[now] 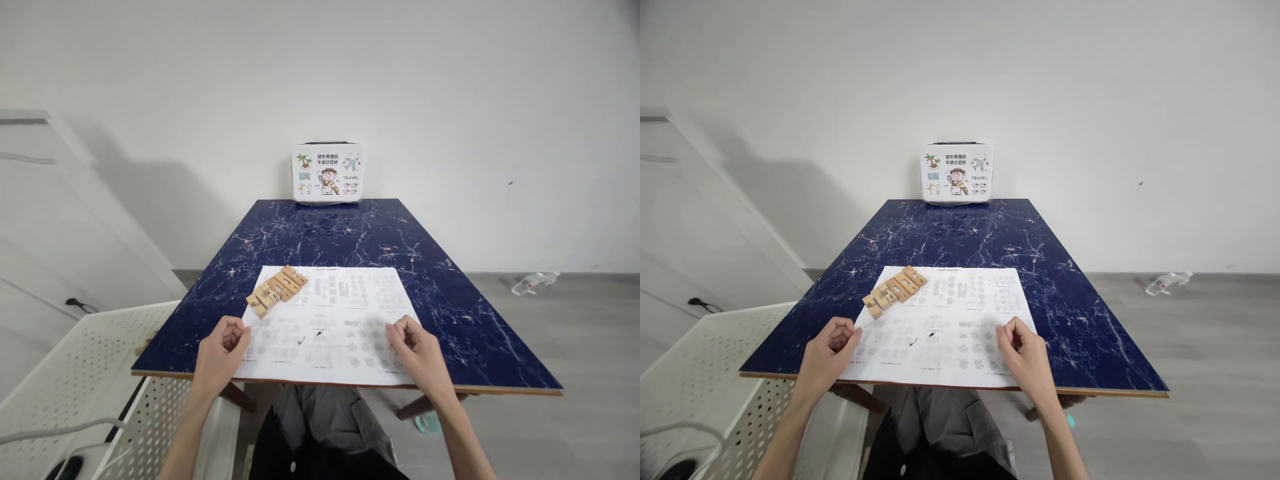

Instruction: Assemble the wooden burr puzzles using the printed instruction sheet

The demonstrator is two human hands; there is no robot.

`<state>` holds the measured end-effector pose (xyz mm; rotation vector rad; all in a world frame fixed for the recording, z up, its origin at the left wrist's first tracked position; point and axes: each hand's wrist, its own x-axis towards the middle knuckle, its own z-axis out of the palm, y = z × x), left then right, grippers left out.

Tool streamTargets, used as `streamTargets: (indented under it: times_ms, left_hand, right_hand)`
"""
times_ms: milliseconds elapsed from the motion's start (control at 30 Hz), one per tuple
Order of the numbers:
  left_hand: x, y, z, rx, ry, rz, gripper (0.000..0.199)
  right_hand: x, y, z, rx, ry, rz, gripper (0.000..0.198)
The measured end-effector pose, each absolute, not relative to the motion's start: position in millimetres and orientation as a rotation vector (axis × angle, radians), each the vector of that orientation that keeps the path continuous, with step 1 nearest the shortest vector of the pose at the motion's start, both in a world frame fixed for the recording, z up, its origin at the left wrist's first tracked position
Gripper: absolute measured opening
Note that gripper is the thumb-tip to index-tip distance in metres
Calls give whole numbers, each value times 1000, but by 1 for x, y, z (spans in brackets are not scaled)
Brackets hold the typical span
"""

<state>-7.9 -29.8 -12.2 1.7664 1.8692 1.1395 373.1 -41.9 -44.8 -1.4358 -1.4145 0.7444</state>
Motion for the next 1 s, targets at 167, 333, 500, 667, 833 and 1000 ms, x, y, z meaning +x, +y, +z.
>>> streamTargets:
  times_ms: [167, 333, 500, 667, 833, 1000]
  left_hand:
    - [4, -14, -4, 2074, 2013, 1136, 23]
    - [14, 18, 4, 2470, 1989, 1021, 41]
    - [11, 41, 1, 2475, 2038, 747, 57]
    - [12, 46, -4, 2402, 2087, 662, 61]
    - [14, 46, -5, 2323, 2120, 649, 65]
    - [10, 40, -2, 2247, 2132, 732, 62]
  right_hand:
    - [373, -41, -43, -1416, -1422, 759, 41]
    - [372, -41, -40, -1400, -1406, 780, 42]
    - [372, -41, -41, -1396, -1407, 775, 42]
    - [373, -41, -41, -1404, -1413, 755, 42]
    - [372, -41, -37, -1406, -1417, 750, 42]
    - [371, -41, -36, -1409, -1412, 751, 41]
